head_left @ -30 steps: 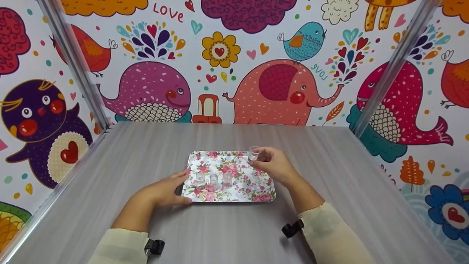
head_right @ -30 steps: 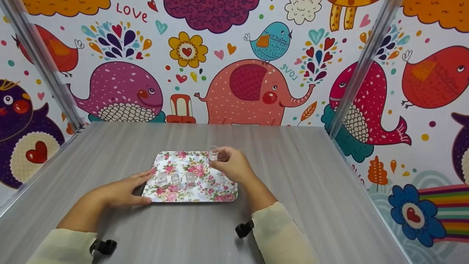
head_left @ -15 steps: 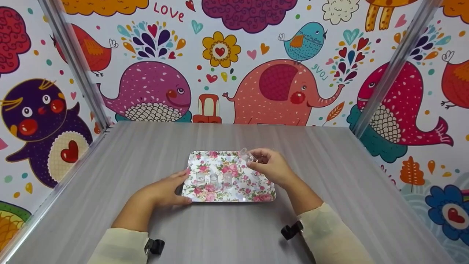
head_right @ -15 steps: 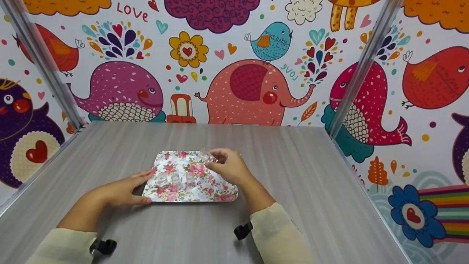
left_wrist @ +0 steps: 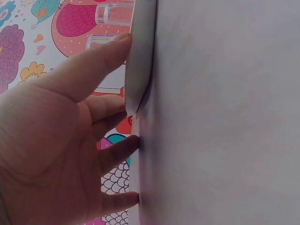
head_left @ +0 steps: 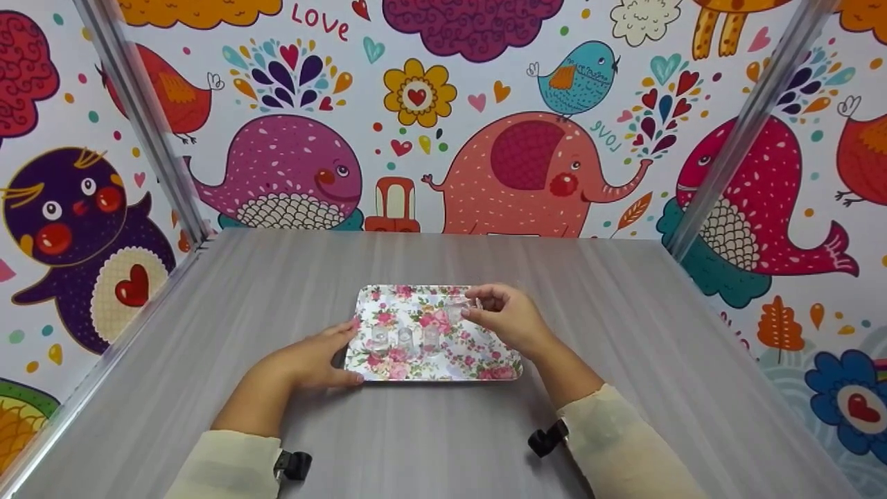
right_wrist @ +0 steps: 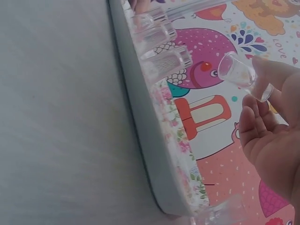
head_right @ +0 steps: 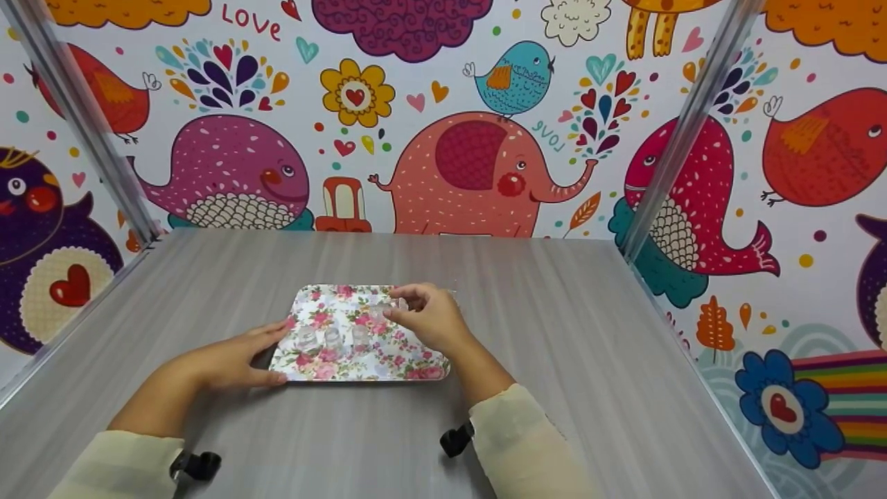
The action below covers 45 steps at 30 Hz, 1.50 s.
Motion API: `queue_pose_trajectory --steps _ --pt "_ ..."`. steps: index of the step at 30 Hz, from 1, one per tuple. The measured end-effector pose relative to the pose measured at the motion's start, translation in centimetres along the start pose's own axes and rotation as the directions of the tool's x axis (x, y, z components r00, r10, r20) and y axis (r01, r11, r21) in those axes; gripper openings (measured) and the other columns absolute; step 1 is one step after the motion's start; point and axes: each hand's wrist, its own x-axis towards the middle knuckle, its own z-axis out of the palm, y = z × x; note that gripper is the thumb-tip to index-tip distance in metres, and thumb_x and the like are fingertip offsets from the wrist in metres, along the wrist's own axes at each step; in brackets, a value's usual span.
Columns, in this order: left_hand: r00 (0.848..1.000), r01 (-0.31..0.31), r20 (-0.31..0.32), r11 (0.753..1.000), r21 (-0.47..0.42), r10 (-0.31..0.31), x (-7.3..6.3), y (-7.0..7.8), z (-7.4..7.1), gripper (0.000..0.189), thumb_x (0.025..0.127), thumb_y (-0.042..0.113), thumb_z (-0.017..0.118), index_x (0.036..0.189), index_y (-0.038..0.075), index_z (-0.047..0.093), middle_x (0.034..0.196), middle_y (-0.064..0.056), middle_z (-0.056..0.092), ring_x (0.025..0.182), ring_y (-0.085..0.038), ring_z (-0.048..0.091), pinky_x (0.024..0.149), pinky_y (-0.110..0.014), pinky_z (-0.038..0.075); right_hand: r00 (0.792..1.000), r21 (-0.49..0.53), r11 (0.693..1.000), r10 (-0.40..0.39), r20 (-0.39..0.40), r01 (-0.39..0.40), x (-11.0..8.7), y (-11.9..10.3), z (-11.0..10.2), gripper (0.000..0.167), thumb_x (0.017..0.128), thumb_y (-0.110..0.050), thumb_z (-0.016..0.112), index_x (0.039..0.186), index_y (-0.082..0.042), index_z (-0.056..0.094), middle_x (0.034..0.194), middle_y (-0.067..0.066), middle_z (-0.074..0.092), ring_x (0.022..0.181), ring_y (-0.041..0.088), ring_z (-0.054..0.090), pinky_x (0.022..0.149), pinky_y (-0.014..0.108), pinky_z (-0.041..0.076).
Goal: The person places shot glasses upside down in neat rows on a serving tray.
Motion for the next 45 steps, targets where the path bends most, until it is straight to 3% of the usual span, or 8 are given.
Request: queue_pose_trajectory --steps 8,14,25,31,36,39,45 --pt "1.000 -0.001 0.003 1.000 0.000 0.001 -0.1 0.1 0.0 0.102 0.091 0.048 0.084 0.169 0.009 0.030 0.180 -0.009 0.023 0.164 -0.047 0.025 0.130 -0.067 0.026 1.000 0.083 0.997 -0.001 0.031 -0.001 0.2 0.3 0.6 0.035 0.092 -0.010 0.084 0.126 -0.008 0.077 0.120 0.014 0.078 0.100 0.016 0.072 0.081 0.023 0.062" --pt "1.000 -0.006 0.002 1.000 -0.001 0.006 -0.1 0.2 -0.1 0.103 0.091 0.048 0.084 0.169 0.008 0.031 0.180 -0.011 0.023 0.163 -0.048 0.025 0.130 -0.068 0.026 0.995 0.066 0.998 -0.002 0.095 -0.004 0.3 0.6 1.0 0.042 0.094 -0.002 0.080 0.135 -0.003 0.073 0.134 0.022 0.074 0.111 0.024 0.075 0.090 0.026 0.064" --pt "1.000 -0.003 -0.002 1.000 -0.002 0.003 -0.1 0.1 0.0 0.103 0.090 0.048 0.084 0.169 0.007 0.031 0.180 -0.011 0.023 0.163 -0.048 0.025 0.130 -0.068 0.026 0.978 -0.028 0.998 0.054 0.202 -0.050 0.3 1.4 1.8 0.044 0.093 0.000 0.079 0.136 -0.006 0.073 0.132 0.008 0.078 0.113 0.021 0.073 0.095 0.032 0.064" --pt "1.000 0.016 0.000 1.000 -0.003 -0.016 -0.1 0.1 0.0 0.104 0.090 0.050 0.084 0.170 0.010 0.031 0.180 -0.009 0.024 0.164 -0.047 0.025 0.130 -0.068 0.026 0.979 -0.051 0.998 0.058 0.196 -0.048 0.2 1.6 2.1 0.039 0.092 -0.002 0.080 0.128 -0.014 0.078 0.130 0.005 0.078 0.115 0.020 0.071 0.101 0.036 0.061" --pt "1.000 0.015 0.002 1.000 -0.013 -0.015 -0.3 0.3 0.0 0.102 0.091 0.048 0.084 0.170 0.010 0.031 0.180 -0.008 0.023 0.164 -0.046 0.025 0.130 -0.068 0.026 0.978 0.018 0.998 0.054 0.203 -0.059 0.0 1.1 1.4 0.042 0.095 -0.010 0.080 0.136 -0.008 0.073 0.140 0.016 0.073 0.124 0.028 0.072 0.100 0.036 0.063" --pt "1.000 0.015 0.003 1.000 -0.020 -0.015 -0.4 0.4 -0.1 0.102 0.091 0.047 0.084 0.170 0.010 0.031 0.180 -0.007 0.023 0.164 -0.046 0.024 0.130 -0.068 0.026 0.986 0.042 0.998 0.039 0.164 -0.047 -0.1 0.6 0.3 0.042 0.096 -0.016 0.081 0.137 -0.010 0.072 0.141 0.018 0.071 0.127 0.029 0.071 0.102 0.036 0.063" --pt "1.000 0.021 0.000 1.000 -0.014 -0.021 -0.4 0.3 -0.1 0.102 0.091 0.049 0.084 0.170 0.011 0.031 0.180 -0.006 0.023 0.164 -0.046 0.025 0.131 -0.067 0.026 0.997 0.049 0.997 0.058 0.055 -0.061 0.0 0.3 -2.3 0.044 0.095 -0.020 0.083 0.137 -0.016 0.072 0.140 0.005 0.072 0.130 0.031 0.069 0.104 0.038 0.062"
